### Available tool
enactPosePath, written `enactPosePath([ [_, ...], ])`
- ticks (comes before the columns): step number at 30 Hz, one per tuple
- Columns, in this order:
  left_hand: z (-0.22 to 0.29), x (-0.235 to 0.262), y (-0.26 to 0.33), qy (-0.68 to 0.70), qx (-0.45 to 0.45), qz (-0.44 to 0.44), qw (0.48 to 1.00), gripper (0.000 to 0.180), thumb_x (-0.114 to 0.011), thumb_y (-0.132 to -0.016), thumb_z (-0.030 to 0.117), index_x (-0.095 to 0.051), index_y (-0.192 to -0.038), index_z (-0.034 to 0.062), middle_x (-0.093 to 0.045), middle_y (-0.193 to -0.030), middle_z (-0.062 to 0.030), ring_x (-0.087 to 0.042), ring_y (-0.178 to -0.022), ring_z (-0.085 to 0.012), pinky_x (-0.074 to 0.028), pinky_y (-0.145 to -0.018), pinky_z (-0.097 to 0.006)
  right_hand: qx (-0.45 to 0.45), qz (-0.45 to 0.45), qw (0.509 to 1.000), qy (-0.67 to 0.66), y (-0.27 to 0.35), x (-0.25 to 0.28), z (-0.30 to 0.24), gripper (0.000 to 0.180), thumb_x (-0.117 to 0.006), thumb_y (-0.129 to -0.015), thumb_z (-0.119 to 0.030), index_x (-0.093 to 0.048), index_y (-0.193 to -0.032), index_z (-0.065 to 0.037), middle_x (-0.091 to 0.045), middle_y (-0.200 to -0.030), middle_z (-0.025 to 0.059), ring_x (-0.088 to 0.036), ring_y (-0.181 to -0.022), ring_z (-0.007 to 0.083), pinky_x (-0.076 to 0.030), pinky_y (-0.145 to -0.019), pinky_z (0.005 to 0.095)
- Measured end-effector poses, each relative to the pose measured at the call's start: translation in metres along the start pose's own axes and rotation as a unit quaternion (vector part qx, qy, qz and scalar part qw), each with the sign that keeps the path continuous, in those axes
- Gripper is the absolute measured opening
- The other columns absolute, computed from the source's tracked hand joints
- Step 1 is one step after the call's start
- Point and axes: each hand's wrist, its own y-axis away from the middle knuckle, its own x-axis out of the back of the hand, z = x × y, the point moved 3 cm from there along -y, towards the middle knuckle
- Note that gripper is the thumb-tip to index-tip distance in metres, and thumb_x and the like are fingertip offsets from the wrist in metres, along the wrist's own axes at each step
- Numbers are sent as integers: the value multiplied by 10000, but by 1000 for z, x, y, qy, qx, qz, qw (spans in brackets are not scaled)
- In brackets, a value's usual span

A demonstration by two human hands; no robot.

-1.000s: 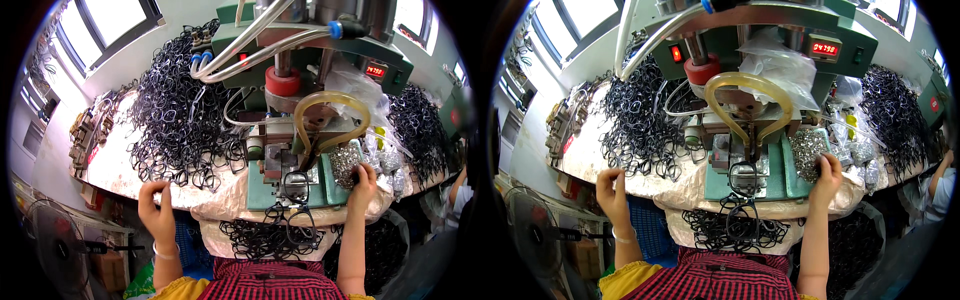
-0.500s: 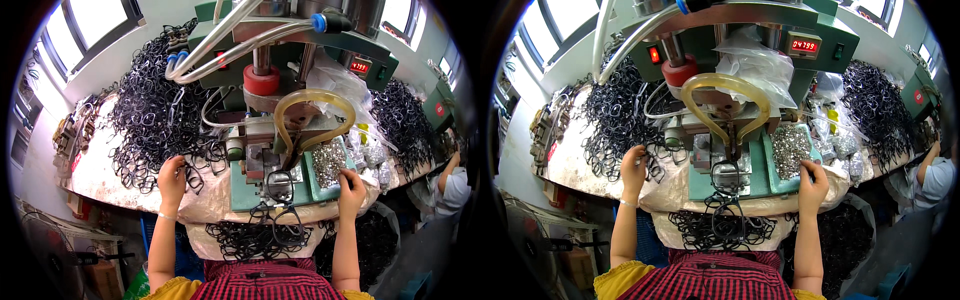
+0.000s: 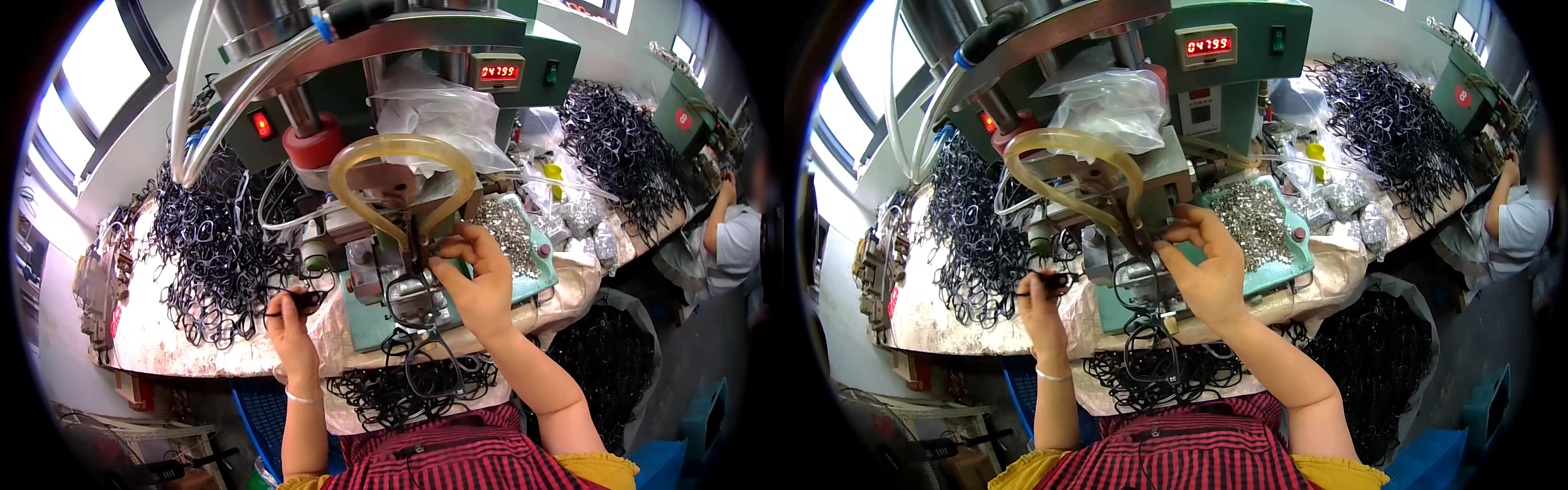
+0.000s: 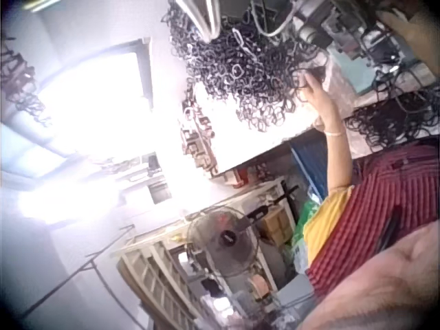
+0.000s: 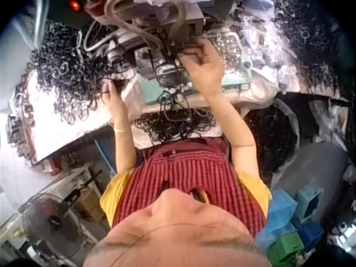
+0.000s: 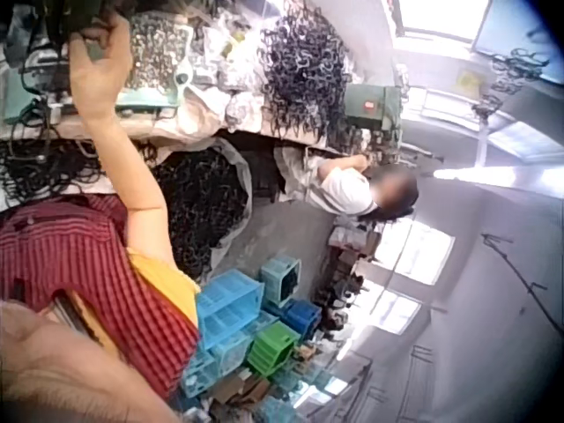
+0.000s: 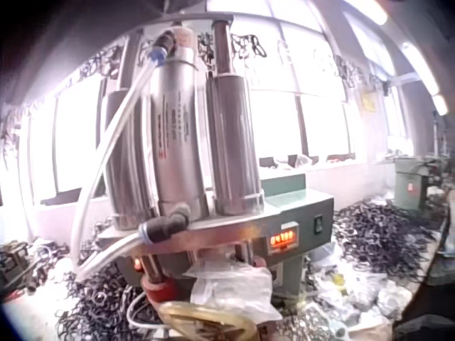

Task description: The person assembles eyeglasses by inserting small metal components into the frame using a press machine. They repeatedly pick up frames, place them under the press, and add components before pressing them into place.

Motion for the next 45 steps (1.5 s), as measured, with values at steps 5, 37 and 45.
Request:
enactPosePath([
  [5, 126, -93, 13, 25, -350, -156, 923, 122, -517, -1021, 100, -553, -1068, -6, -668, -1053, -173, -630, -929, -237, -538, -860, -363, -55, -31, 990, -129, -3, -7, -5, 471, -710, -836, -9, -533, -1270, 34, -700, -968, 56, -624, -950, 91, -461, -906, 243],
  [37, 149, -17, 81, -522, -479, -63, 703, 89, -718, -810, 78, -691, -894, 93, -699, -1017, -59, -606, -845, -205, -482, -858, -395, 132, -5, 914, 385, -16, 88, 60, 130, -607, -899, -16, -693, -993, 10, -672, -1056, 154, -632, -1039, 320, -483, -928, 399],
  [45, 128, 163, -45, -627, -56, 216, 746, 318, -720, -876, 341, -739, -911, 26, -717, -767, -121, -681, -688, -276, -517, -651, -373, 97, 47, 963, 248, -25, 59, 42, 122, -669, -886, -8, -722, -995, -3, -690, -893, 71, -629, -828, 171, -485, -782, 291],
])
